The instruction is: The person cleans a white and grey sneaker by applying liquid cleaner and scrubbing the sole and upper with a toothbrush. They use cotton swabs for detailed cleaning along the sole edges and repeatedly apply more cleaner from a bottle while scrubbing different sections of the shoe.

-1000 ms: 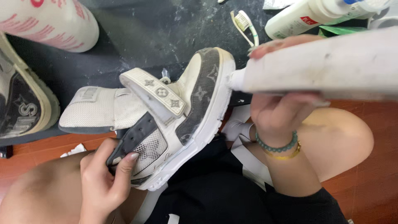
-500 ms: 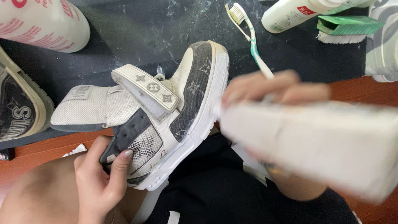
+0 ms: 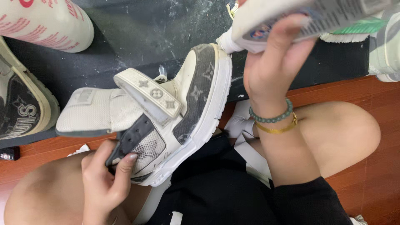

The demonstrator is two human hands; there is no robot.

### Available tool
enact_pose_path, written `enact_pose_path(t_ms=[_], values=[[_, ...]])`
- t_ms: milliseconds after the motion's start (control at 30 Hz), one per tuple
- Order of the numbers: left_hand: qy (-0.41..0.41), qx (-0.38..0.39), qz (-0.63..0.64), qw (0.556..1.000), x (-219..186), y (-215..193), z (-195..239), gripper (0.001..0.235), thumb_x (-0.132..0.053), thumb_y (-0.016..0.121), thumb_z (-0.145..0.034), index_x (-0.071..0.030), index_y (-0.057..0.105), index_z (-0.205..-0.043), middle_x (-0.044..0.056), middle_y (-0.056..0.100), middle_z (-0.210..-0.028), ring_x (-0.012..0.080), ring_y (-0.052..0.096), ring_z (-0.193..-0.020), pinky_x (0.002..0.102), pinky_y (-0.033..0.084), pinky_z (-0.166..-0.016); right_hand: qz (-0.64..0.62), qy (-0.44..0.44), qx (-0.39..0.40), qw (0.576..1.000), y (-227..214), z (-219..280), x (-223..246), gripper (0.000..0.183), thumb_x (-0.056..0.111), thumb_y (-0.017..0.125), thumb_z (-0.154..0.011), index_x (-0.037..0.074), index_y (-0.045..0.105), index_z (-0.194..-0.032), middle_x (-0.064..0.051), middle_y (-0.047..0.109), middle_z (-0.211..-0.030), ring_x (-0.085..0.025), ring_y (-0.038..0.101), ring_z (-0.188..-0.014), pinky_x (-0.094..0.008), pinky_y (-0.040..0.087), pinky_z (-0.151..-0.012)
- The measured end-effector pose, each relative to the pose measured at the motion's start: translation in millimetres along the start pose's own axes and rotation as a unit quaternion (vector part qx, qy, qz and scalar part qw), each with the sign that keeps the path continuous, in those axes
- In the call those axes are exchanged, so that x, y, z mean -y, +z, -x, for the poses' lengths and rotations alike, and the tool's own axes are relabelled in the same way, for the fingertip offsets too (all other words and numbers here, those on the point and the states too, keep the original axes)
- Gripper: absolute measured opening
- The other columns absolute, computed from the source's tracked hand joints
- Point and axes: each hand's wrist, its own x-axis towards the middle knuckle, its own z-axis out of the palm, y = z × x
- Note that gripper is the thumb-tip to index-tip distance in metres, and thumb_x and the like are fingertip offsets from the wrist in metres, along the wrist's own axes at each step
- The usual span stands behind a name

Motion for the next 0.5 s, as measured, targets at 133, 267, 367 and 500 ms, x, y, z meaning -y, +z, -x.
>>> enact_pose_path(t_ms=[133,267,367,500], values=[[-0.006,-0.009,0.002,1.0,4,2,0,0.02,-0.01,0.074,-0.086,0.001,0.057,-0.083,0.01,0.053,-0.062,0.0197,0.049,-0.051,0.032,0.038,-0.052,-0.006,0.019,0.034,0.999,-5,-12,1,0.036,0.037,0.049,-0.124,0.009,0.044,-0.146,-0.009,0.058,-0.125,-0.018,0.061,-0.112,-0.037,0.05,-0.103],[0.012,0.003,0.001,1.0,8,0,-1,0.02,-0.011,0.073,-0.086,0.0,0.057,-0.083,0.01,0.055,-0.066,0.0212,0.052,-0.057,0.032,0.04,-0.057,-0.017,0.09,-0.005,0.996,-2,-15,25,0.035,0.034,0.05,-0.126,0.007,0.045,-0.147,-0.01,0.057,-0.127,-0.02,0.06,-0.116,-0.037,0.049,-0.107],[0.015,0.003,0.007,1.0,11,1,0,0.018,-0.011,0.073,-0.085,0.0,0.058,-0.083,0.009,0.055,-0.066,0.0223,0.051,-0.057,0.033,0.04,-0.057,-0.026,0.128,-0.012,0.991,-2,-20,43,0.03,0.023,0.052,-0.124,0.006,0.045,-0.148,-0.009,0.057,-0.131,-0.019,0.059,-0.122,-0.037,0.048,-0.112],[0.03,0.008,0.003,1.0,14,0,-1,0.02,-0.013,0.074,-0.085,-0.001,0.058,-0.08,0.009,0.054,-0.065,0.0234,0.051,-0.058,0.034,0.039,-0.059,-0.025,0.159,-0.023,0.987,5,-30,64,0.024,0.018,0.048,-0.123,0.003,0.046,-0.14,-0.012,0.059,-0.127,-0.021,0.06,-0.118,-0.038,0.05,-0.107]])
